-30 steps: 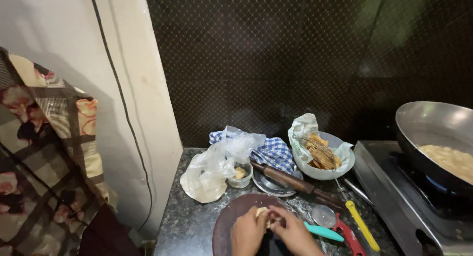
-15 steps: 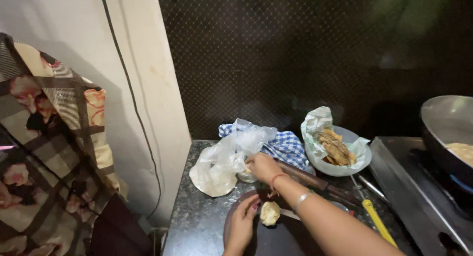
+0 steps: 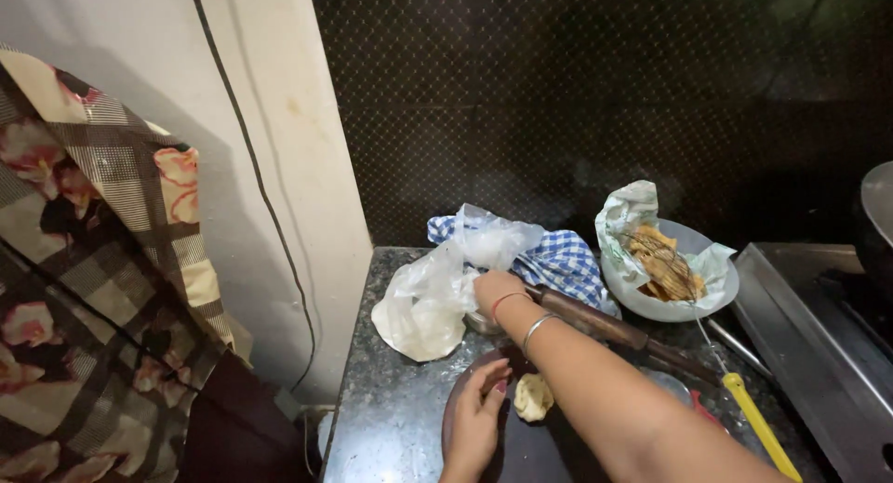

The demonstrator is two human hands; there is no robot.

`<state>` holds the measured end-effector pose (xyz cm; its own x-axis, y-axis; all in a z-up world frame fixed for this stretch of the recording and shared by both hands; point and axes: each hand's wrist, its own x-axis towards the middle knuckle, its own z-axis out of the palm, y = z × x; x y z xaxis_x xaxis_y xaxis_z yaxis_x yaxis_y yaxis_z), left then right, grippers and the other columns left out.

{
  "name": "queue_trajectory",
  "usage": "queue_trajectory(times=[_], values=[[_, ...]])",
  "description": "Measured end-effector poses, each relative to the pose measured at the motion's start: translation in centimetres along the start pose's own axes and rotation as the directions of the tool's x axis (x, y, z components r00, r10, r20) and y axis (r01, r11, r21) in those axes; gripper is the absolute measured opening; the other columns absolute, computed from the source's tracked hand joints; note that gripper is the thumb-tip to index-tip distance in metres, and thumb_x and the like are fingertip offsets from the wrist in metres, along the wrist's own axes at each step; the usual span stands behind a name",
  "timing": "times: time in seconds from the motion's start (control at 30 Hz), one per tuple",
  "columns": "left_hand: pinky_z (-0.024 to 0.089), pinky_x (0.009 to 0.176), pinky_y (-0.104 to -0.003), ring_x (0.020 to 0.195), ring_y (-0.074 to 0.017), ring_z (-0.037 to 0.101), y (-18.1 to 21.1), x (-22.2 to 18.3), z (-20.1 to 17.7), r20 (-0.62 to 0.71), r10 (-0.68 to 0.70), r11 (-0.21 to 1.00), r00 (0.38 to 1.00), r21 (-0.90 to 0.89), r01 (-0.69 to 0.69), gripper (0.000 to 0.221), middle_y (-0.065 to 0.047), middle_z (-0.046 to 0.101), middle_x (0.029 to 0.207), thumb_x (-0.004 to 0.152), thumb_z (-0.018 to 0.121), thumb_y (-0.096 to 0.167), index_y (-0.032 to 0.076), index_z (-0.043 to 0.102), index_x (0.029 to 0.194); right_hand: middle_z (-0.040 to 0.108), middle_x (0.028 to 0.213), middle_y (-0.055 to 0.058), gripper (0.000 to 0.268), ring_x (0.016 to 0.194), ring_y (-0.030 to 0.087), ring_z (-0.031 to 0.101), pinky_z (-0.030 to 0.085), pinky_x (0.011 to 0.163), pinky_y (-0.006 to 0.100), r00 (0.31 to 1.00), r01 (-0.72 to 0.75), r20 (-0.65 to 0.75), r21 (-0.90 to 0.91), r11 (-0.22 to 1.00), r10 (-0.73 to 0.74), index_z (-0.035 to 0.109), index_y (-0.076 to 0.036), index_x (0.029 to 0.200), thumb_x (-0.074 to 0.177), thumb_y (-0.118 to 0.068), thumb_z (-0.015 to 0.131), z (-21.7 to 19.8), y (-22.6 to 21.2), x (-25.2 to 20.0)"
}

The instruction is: Preparing and frying small pieces of dough in a kitchen environment.

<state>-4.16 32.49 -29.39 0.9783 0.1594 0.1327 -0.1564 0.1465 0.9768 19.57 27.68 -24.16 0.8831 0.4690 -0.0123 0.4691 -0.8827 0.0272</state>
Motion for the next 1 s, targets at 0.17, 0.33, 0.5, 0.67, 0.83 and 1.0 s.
queue_trajectory(times=[0.17, 0.33, 0.5, 0.67, 0.83, 1.0], values=[[0.05, 0.104, -0.031, 0.119, -0.0186, 0.068, -0.6, 0.0, 0.1, 0.0, 0.002, 1.0, 1.0, -0.019, -0.002, 0.036, -0.009, 0.073, 0.124, 0.095, 0.059, 0.002, 0.004, 0.064, 0.131, 0.073, 0.107, 0.025, 0.031, 0.103, 0.039, 0.072, 0.057, 0.091, 0.046, 0.994, 0.091, 0.064, -0.003, 0.996, -0.091, 0.076, -0.004, 0.105, 0.079, -0.02, 0.073, -2.6, 0.3, -1.8], [0.052, 0.102, -0.031, 0.117, -0.019, 0.069, -0.8, -0.1, 0.2, -0.005, -0.009, 1.0, 1.0, -0.015, 0.009, 0.035, -0.01, 0.073, 0.122, 0.095, 0.06, 0.002, 0.005, 0.065, 0.13, 0.073, 0.104, 0.025, 0.034, 0.101, 0.039, 0.072, 0.057, 0.092, 0.046, 0.989, 0.147, 0.028, 0.016, 0.989, -0.147, 0.077, -0.005, 0.104, 0.074, -0.02, 0.075, -3.3, 0.5, -2.0], [0.05, 0.104, -0.03, 0.117, -0.018, 0.068, -1.1, 0.2, 0.0, -0.008, 0.037, 0.999, 0.999, -0.035, -0.038, 0.034, -0.01, 0.073, 0.123, 0.096, 0.058, 0.003, 0.004, 0.064, 0.13, 0.077, 0.093, 0.018, 0.034, 0.083, 0.029, 0.074, 0.058, 0.08, 0.041, 1.0, 0.001, -0.004, 0.461, 0.887, 0.001, 0.079, -0.009, 0.103, 0.076, -0.029, 0.079, -10.6, -0.5, -8.1], [0.05, 0.101, -0.03, 0.115, -0.0174, 0.068, 1.2, -0.3, 0.1, -0.009, 0.029, 0.998, 1.0, -0.051, -0.029, 0.031, -0.009, 0.074, 0.122, 0.099, 0.058, 0.013, 0.003, 0.067, 0.127, 0.081, 0.09, 0.008, 0.032, 0.078, 0.018, 0.073, 0.059, 0.074, 0.034, 0.969, -0.035, 0.192, 0.728, 0.685, -0.154, 0.077, -0.007, 0.108, 0.077, -0.016, 0.075, -7.8, 3.2, -16.7], [0.051, 0.1, -0.03, 0.116, -0.0193, 0.07, 1.8, -0.6, 0.8, -0.038, 0.057, 0.998, 0.998, 0.044, -0.055, 0.034, -0.009, 0.076, 0.121, 0.102, 0.058, 0.027, 0.003, 0.072, 0.123, 0.076, 0.11, 0.005, 0.05, 0.098, 0.016, 0.073, 0.06, 0.086, 0.033, 0.983, -0.128, 0.184, 0.745, 0.654, -0.017, 0.069, -0.015, 0.122, 0.073, -0.017, 0.079, -5.0, 2.4, -22.7], [0.05, 0.095, -0.034, 0.111, -0.0267, 0.068, 4.3, -2.2, 1.7, -0.011, 0.191, 0.896, 0.981, 0.411, -0.17, 0.039, -0.013, 0.074, 0.119, 0.096, 0.063, 0.031, 0.009, 0.071, 0.126, 0.061, 0.124, 0.012, 0.057, 0.122, 0.03, 0.056, 0.042, 0.106, 0.038, 0.99, 0.088, -0.139, 0.575, 0.813, -0.008, 0.068, -0.014, 0.131, 0.077, -0.024, 0.082, -2.8, 2.3, -23.9]])
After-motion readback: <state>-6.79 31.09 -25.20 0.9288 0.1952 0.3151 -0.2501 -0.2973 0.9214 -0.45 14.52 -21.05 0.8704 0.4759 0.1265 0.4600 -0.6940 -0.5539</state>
